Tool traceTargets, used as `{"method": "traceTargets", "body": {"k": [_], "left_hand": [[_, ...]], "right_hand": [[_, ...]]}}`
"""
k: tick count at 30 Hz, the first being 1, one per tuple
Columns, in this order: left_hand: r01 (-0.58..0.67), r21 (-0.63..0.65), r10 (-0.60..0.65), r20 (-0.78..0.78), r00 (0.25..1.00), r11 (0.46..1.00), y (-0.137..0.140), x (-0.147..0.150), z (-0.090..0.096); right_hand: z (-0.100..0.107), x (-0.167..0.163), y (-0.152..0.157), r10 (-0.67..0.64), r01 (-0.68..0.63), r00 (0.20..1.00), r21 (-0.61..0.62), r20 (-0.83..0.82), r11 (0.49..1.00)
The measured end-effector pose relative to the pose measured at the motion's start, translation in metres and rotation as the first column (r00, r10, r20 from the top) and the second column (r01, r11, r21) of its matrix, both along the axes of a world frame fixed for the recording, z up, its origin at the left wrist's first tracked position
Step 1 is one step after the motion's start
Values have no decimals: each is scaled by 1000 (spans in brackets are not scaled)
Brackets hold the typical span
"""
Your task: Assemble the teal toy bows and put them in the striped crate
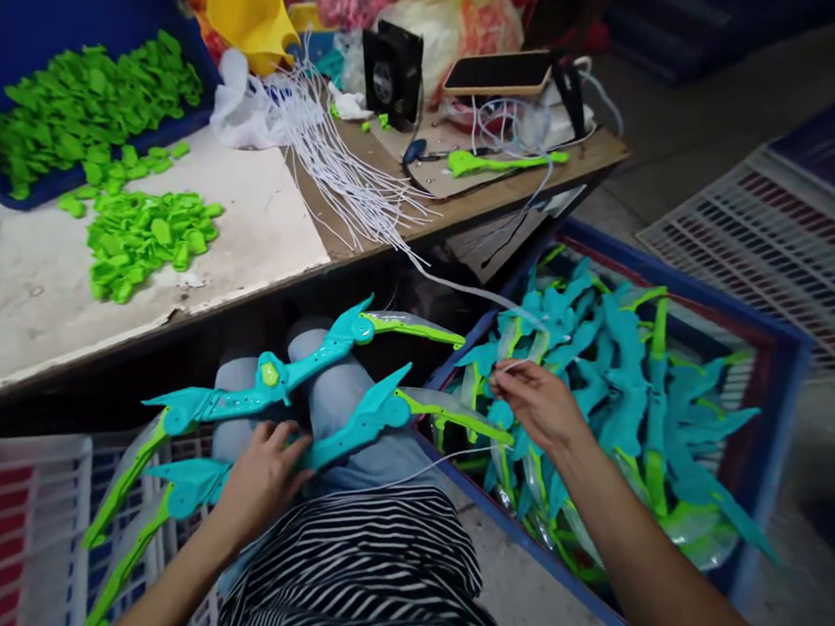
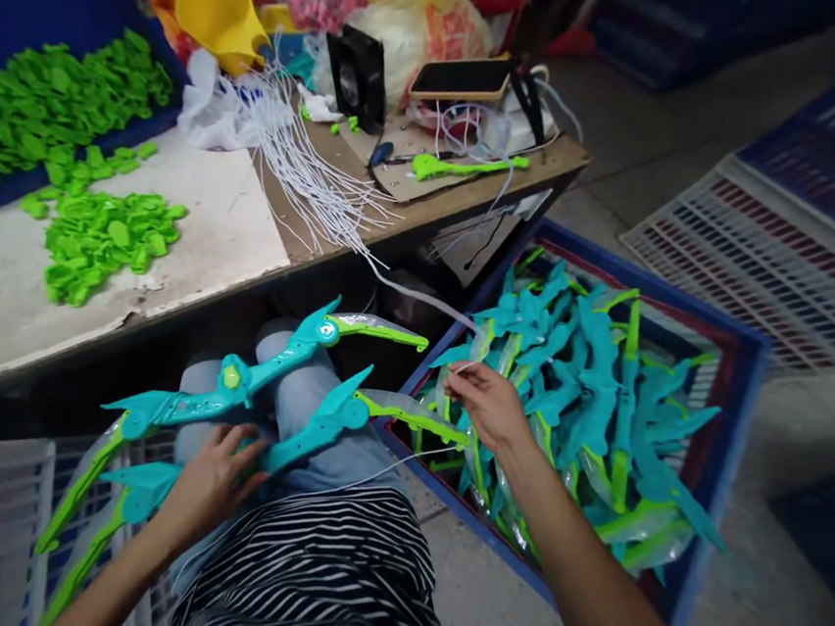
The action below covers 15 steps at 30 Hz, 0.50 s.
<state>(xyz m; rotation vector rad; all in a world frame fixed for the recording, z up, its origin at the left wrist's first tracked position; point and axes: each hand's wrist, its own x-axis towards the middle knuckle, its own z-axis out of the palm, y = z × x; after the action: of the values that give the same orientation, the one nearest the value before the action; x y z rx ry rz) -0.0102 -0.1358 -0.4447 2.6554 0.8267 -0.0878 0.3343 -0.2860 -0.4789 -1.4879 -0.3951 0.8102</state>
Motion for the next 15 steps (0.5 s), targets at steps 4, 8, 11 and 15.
{"method": "traceTargets", "body": {"k": [4, 8, 11, 15], "left_hand": [[71, -134, -91, -149, 985, 988, -13, -5, -1], [69, -312, -115, -132, 985, 948, 1, 6, 3], [19, -385, 18, 93, 995, 923, 24, 47, -2], [-83, -661, 305, 228, 925, 746, 42, 127, -25]], "right_hand": [[2, 14, 29, 22, -18, 991, -31, 134, 999], [-13, 25, 45, 41, -1, 903, -93, 427, 996], [-25, 28, 49, 50, 1, 751, -77, 658, 997], [-33, 28, 52, 85, -53, 558, -67, 825, 996]]}}
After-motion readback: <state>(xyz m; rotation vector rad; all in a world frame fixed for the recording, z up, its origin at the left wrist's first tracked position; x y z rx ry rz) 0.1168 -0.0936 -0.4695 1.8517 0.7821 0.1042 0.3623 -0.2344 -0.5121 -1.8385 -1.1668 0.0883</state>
